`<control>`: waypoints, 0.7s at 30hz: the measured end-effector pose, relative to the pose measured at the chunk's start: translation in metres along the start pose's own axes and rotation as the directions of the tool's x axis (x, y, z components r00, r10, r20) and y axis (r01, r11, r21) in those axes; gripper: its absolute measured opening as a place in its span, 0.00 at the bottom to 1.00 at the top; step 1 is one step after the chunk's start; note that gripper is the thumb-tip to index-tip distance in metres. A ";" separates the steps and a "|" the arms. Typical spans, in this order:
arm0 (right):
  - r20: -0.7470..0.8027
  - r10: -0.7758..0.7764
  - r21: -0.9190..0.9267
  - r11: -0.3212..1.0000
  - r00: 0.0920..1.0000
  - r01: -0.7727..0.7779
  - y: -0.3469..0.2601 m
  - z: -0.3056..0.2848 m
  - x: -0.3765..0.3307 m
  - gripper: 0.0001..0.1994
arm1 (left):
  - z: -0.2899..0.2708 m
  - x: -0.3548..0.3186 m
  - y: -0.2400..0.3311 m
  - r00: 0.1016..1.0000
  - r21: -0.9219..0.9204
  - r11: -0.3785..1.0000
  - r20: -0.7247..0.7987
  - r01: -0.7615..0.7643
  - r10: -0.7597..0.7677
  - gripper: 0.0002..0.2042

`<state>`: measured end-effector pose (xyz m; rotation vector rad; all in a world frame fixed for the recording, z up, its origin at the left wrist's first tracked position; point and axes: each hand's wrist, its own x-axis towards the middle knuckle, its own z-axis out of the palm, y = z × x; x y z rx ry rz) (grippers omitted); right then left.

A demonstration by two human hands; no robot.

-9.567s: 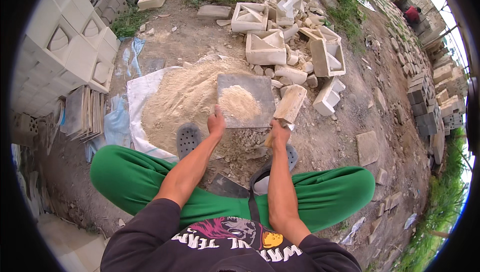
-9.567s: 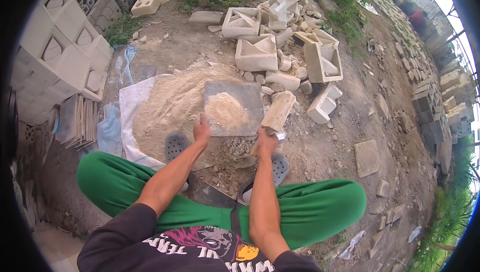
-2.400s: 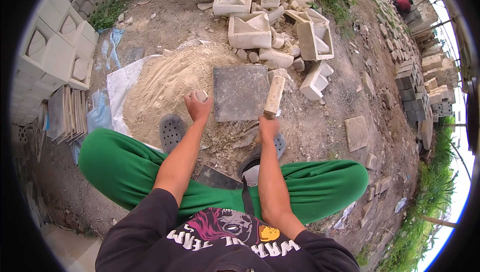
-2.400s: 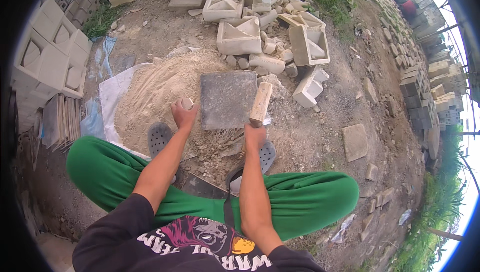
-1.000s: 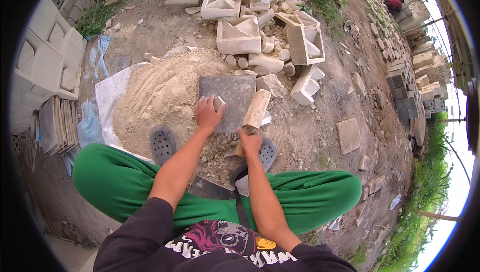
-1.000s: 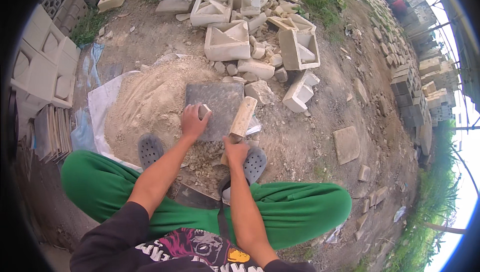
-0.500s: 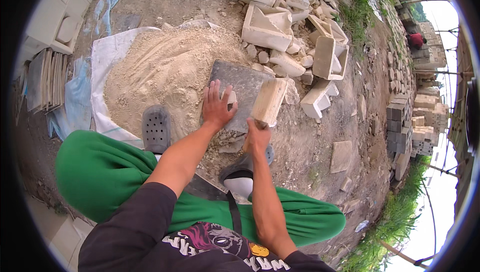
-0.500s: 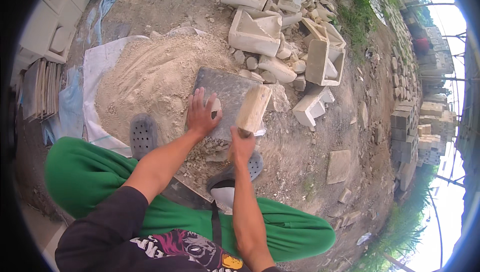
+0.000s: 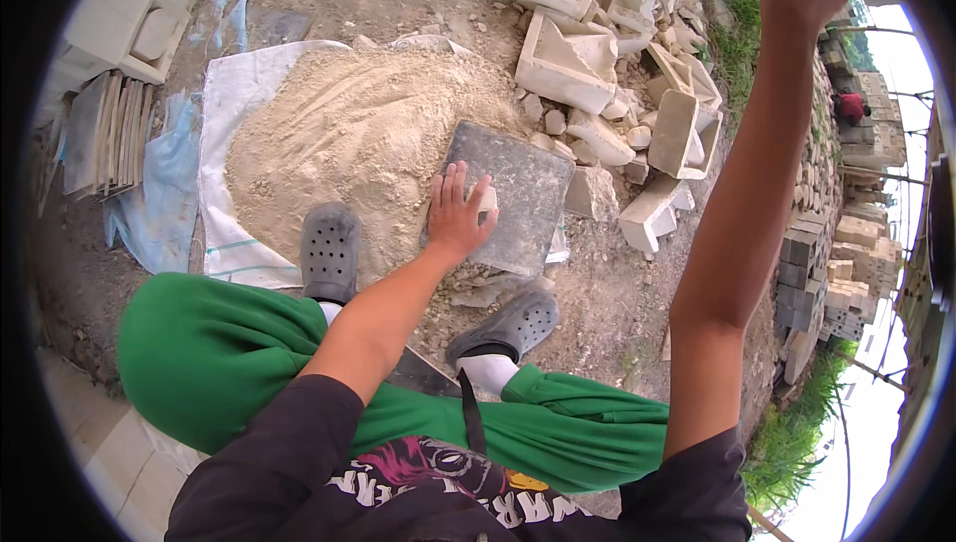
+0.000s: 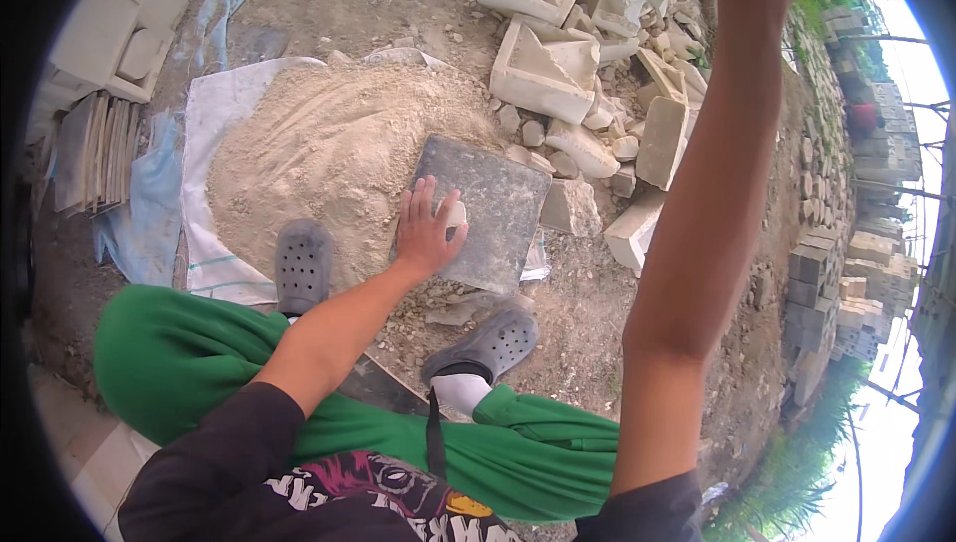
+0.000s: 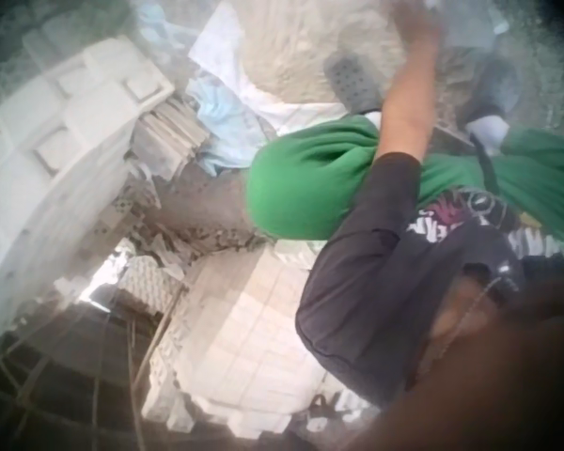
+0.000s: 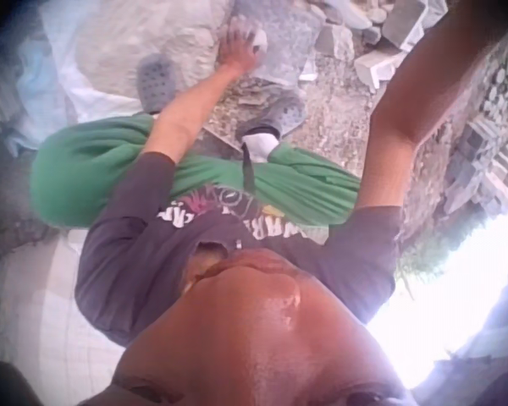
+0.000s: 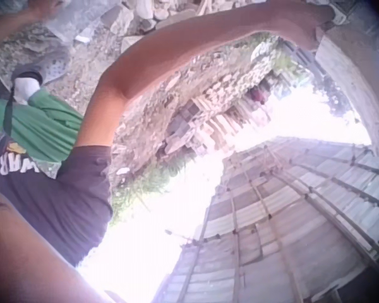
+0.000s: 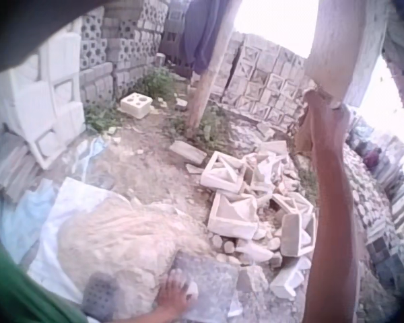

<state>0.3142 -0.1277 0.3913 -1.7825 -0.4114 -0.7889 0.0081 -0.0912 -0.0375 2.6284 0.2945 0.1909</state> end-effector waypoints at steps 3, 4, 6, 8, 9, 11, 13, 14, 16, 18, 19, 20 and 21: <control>-0.026 0.014 -0.140 0.990 1.000 -0.018 0.075 0.008 -0.027 0.16 | -0.003 0.003 0.001 1.000 -0.011 1.000 0.018 0.009 -0.009 0.32; 0.027 -0.001 -0.081 0.997 1.000 0.003 0.111 0.020 -0.072 0.14 | -0.006 0.001 -0.004 0.999 -0.007 1.000 0.028 0.027 -0.026 0.31; 0.214 0.525 -0.640 0.712 0.824 -0.287 0.196 -0.005 -0.191 0.17 | -0.005 -0.002 0.006 0.999 -0.046 0.999 0.050 0.004 -0.001 0.31; 0.261 0.917 -0.809 0.378 0.300 -0.451 0.245 -0.046 -0.250 0.15 | -0.006 0.004 0.008 0.989 -0.066 0.998 0.145 -0.007 0.017 0.31; 0.238 0.942 -0.777 0.331 0.237 -0.536 0.224 -0.040 -0.278 0.13 | -0.012 0.004 -0.006 0.990 -0.042 0.999 0.137 0.015 -0.009 0.31; 0.267 0.941 -0.576 0.330 0.209 -0.748 0.221 -0.066 -0.321 0.12 | -0.012 0.003 0.004 0.981 -0.037 0.998 0.189 0.043 -0.035 0.31; 0.200 0.959 -0.530 0.279 0.201 -0.801 0.211 -0.082 -0.349 0.13 | -0.017 0.002 0.005 0.975 -0.040 0.998 0.220 0.047 -0.037 0.31; 0.132 0.970 -0.467 0.241 0.203 -0.851 0.206 -0.088 -0.356 0.13 | -0.020 0.006 0.006 0.971 -0.042 0.998 0.237 0.037 -0.026 0.32; 0.134 0.964 -0.445 0.267 0.231 -0.855 0.196 -0.102 -0.366 0.14 | -0.019 0.005 0.001 0.972 -0.021 0.999 0.233 0.035 -0.029 0.32; 0.118 0.945 -0.420 0.325 0.304 -0.847 0.182 -0.120 -0.372 0.16 | -0.017 0.004 -0.001 0.973 -0.024 1.000 0.229 0.018 -0.012 0.32; 0.099 0.944 -0.423 0.326 0.314 -0.846 0.173 -0.126 -0.376 0.16 | -0.016 0.004 -0.002 0.978 -0.030 0.999 0.207 0.019 -0.012 0.31; 0.051 0.949 -0.415 0.303 0.311 -0.858 0.167 -0.132 -0.379 0.13 | -0.016 0.005 0.000 0.982 -0.023 1.000 0.186 0.013 -0.008 0.31; 0.010 0.953 -0.403 0.280 0.302 -0.871 0.158 -0.133 -0.385 0.11 | -0.018 0.005 0.000 0.982 -0.018 1.000 0.190 -0.003 0.007 0.31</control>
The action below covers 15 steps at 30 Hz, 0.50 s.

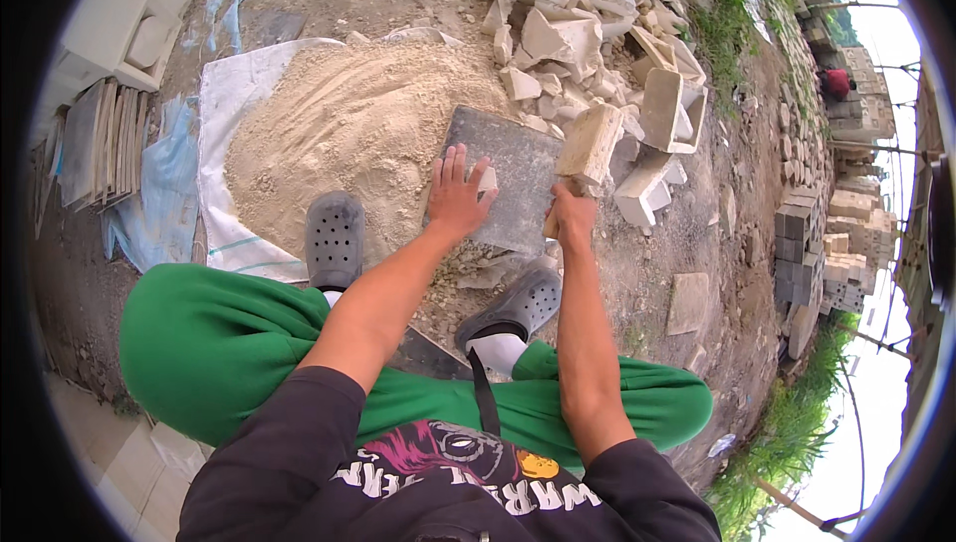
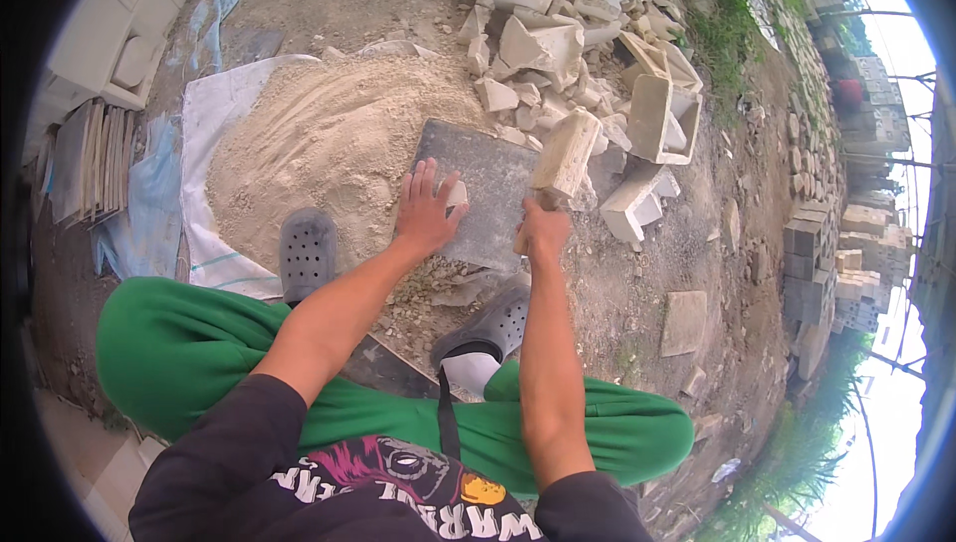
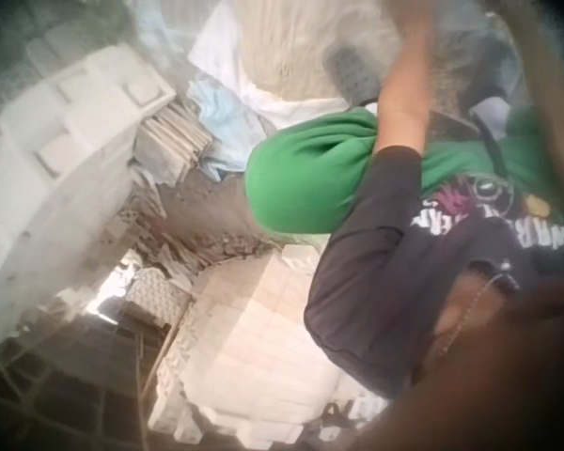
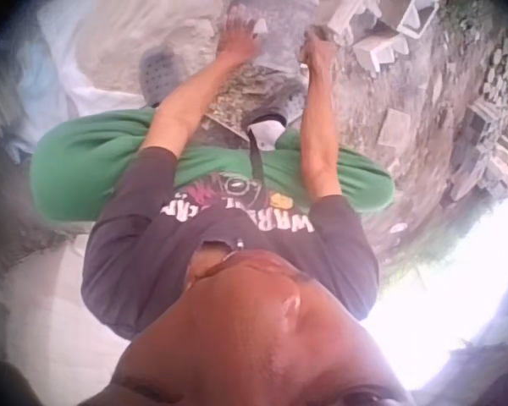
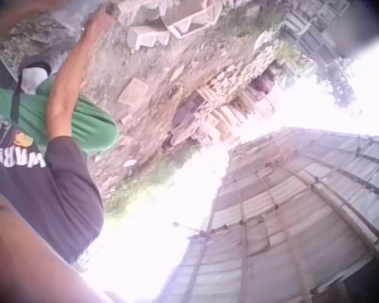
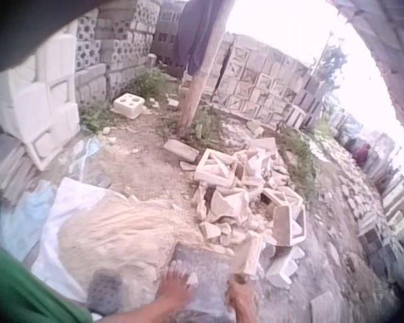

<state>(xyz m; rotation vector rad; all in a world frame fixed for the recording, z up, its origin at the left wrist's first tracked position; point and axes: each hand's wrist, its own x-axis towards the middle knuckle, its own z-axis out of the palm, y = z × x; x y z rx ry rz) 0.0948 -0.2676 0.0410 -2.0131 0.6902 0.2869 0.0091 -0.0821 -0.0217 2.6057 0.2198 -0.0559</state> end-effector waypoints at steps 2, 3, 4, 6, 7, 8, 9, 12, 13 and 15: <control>-0.031 0.066 0.020 0.998 0.997 -0.066 0.017 -0.002 -0.013 0.11 | -0.004 0.000 0.004 0.998 0.016 1.000 -0.061 -0.008 0.009 0.32; -0.041 0.081 0.034 0.996 0.996 -0.079 0.037 -0.003 -0.009 0.11 | -0.006 0.002 0.009 0.997 0.018 0.999 -0.062 -0.038 0.039 0.32; -0.040 0.100 0.045 0.994 0.994 -0.098 0.052 -0.003 -0.009 0.12 | -0.005 0.001 0.009 0.994 0.053 0.996 -0.080 -0.066 0.070 0.32; -0.013 0.106 0.104 0.989 0.994 -0.104 0.062 -0.002 -0.025 0.12 | -0.009 0.002 0.005 0.990 0.108 0.990 -0.095 -0.091 0.102 0.32; 0.009 0.106 0.146 0.983 0.994 -0.106 0.064 -0.002 -0.030 0.12 | -0.013 0.003 0.004 0.995 0.067 0.994 -0.052 -0.082 0.085 0.31; -0.001 0.114 0.161 0.981 0.994 -0.112 0.069 -0.004 -0.029 0.12 | -0.016 0.005 0.008 0.997 0.020 0.997 -0.006 -0.077 0.077 0.31; 0.013 0.148 0.121 0.982 0.989 -0.148 0.073 -0.006 -0.028 0.15 | -0.017 0.008 0.012 0.996 0.026 0.995 0.000 -0.094 0.094 0.31; 0.045 0.197 0.136 0.970 0.979 -0.202 0.075 -0.005 -0.034 0.19 | -0.026 0.019 0.018 0.995 0.089 0.993 -0.058 -0.075 0.080 0.28; 0.065 0.203 0.179 0.961 0.977 -0.212 0.074 -0.003 -0.037 0.18 | -0.030 0.025 0.019 0.997 0.083 0.993 -0.016 -0.078 0.080 0.28; 0.057 0.205 0.209 0.954 0.977 -0.213 0.071 -0.004 -0.042 0.18 | -0.031 0.028 0.018 0.996 0.082 0.993 0.028 -0.089 0.087 0.28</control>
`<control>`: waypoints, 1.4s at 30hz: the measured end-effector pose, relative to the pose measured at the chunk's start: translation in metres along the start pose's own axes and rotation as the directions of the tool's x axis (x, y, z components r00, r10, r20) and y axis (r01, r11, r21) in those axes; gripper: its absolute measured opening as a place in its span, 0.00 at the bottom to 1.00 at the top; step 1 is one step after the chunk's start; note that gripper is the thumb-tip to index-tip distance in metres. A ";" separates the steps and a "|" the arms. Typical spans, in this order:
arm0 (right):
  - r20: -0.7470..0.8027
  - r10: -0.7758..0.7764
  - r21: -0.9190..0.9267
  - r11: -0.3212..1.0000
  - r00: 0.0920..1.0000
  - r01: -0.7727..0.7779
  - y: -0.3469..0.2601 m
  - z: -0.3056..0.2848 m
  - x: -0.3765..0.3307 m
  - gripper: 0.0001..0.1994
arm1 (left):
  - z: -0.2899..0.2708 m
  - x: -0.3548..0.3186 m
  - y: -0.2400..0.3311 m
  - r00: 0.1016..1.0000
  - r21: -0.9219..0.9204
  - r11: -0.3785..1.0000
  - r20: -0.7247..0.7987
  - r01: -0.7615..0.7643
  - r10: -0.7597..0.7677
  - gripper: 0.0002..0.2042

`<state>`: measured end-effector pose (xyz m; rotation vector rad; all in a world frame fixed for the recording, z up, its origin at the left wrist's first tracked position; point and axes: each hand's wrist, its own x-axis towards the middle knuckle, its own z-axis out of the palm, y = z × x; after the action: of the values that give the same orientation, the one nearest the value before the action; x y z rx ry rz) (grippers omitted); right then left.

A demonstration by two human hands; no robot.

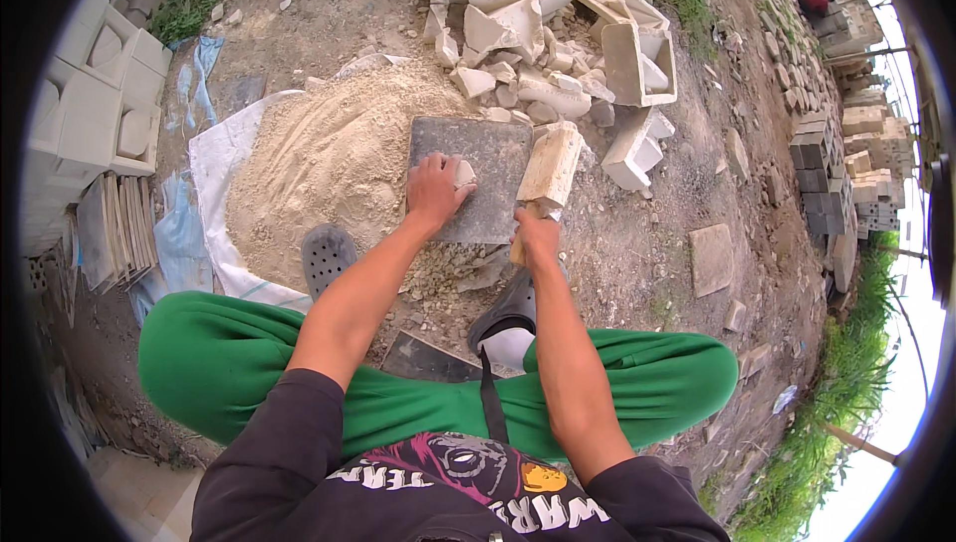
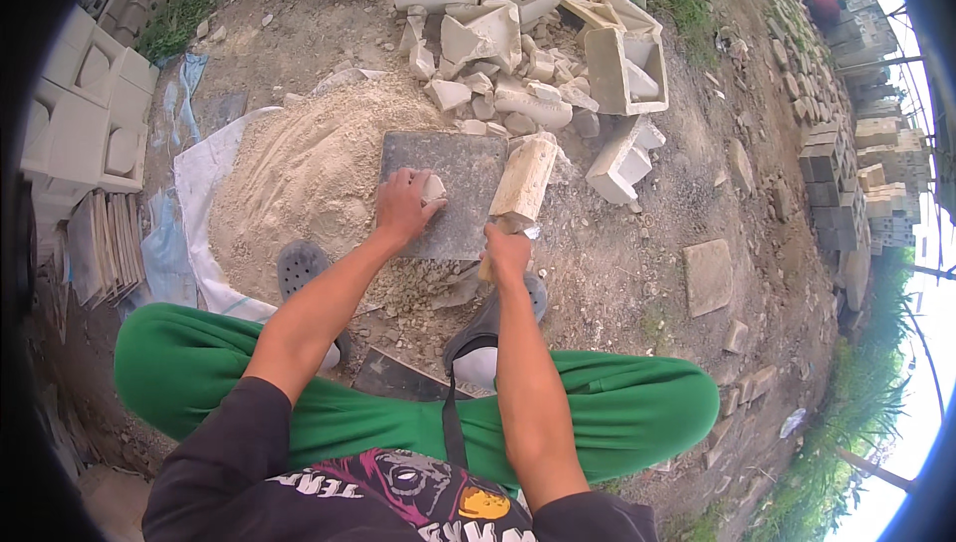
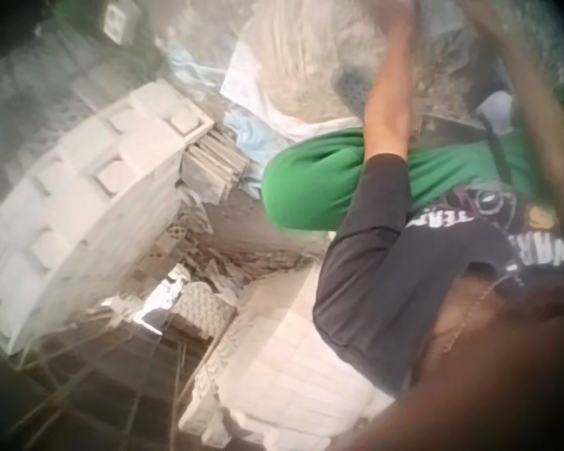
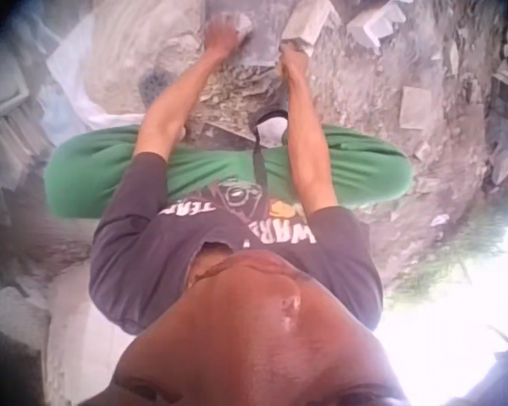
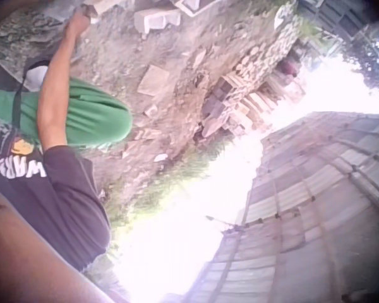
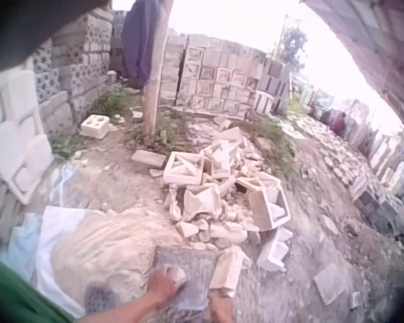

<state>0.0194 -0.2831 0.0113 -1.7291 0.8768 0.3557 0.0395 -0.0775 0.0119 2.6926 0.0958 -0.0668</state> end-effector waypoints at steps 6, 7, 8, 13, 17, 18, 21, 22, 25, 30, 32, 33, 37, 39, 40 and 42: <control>0.007 -0.010 -0.033 0.999 1.000 0.010 0.008 -0.005 -0.013 0.22 | -0.001 -0.011 -0.014 0.988 -0.022 0.988 -0.003 -0.153 0.153 0.28; 0.015 0.002 -0.084 0.996 1.000 -0.001 0.010 -0.007 -0.016 0.23 | -0.001 -0.015 -0.011 0.996 0.030 0.996 0.037 -0.085 0.084 0.28; 0.019 0.000 -0.076 0.997 1.000 0.001 0.010 -0.007 -0.020 0.23 | -0.006 -0.016 -0.007 0.998 0.085 0.996 0.064 -0.019 0.013 0.29; -0.028 -0.092 -0.154 0.984 0.995 0.087 0.032 -0.011 -0.022 0.22 | -0.013 -0.018 0.009 0.979 0.012 0.988 0.134 0.153 -0.153 0.29; 0.160 0.067 0.142 0.986 0.985 -0.091 0.013 0.000 -0.063 0.21 | -0.012 -0.017 -0.002 0.954 -0.098 0.960 0.177 0.262 -0.243 0.27; 0.195 0.067 0.142 0.985 0.979 -0.095 0.017 0.002 -0.064 0.15 | -0.013 -0.014 0.002 0.958 -0.085 0.965 0.175 0.246 -0.229 0.27; 0.196 0.057 0.065 0.995 0.979 -0.071 0.044 0.012 -0.054 0.12 | -0.012 -0.007 0.010 0.923 -0.065 0.939 0.218 0.337 -0.316 0.23; 0.107 0.019 -0.033 0.999 0.994 -0.015 0.055 0.015 -0.056 0.13 | -0.011 -0.005 0.007 0.921 -0.027 0.949 0.248 0.315 -0.299 0.23; -0.040 -0.068 -0.142 0.988 0.997 0.062 0.069 0.022 -0.048 0.16 | -0.016 0.010 -0.001 0.930 -0.003 0.971 0.290 0.238 -0.227 0.22; -0.077 -0.001 -0.075 0.997 0.997 -0.005 0.068 0.025 -0.057 0.14 | -0.008 0.000 -0.010 0.938 -0.040 0.985 0.312 0.171 -0.150 0.25; -0.092 0.006 -0.103 0.995 0.996 -0.016 0.060 0.035 -0.070 0.16 | -0.004 -0.009 -0.030 0.964 -0.127 0.976 0.224 0.176 -0.145 0.28; -0.107 0.015 -0.102 0.994 0.994 -0.026 0.060 0.029 -0.068 0.16 | -0.003 -0.009 -0.024 0.963 -0.133 0.977 0.236 0.168 -0.133 0.28; -0.050 0.029 -0.049 0.998 0.998 -0.031 0.065 0.021 -0.077 0.18 | 0.005 -0.018 -0.026 0.956 -0.181 0.972 0.279 0.148 -0.094 0.30; -0.074 -0.061 -0.079 0.995 0.995 0.056 0.058 0.028 -0.066 0.19 | 0.009 -0.003 -0.025 0.963 -0.206 0.968 0.254 0.143 -0.088 0.30; -0.171 -0.179 -0.131 0.979 0.969 0.158 0.067 0.040 -0.063 0.19 | 0.015 0.000 -0.028 0.955 -0.343 0.901 0.222 0.265 -0.196 0.29; -0.228 -0.182 -0.086 0.982 0.956 0.167 0.079 0.049 -0.060 0.19 | 0.023 -0.004 -0.028 0.927 -0.468 0.802 0.223 0.372 -0.301 0.28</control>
<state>-0.0684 -0.2243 -0.0231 -1.9214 0.8798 0.0624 0.0321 -0.0622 -0.0208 2.1082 0.4848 -0.2960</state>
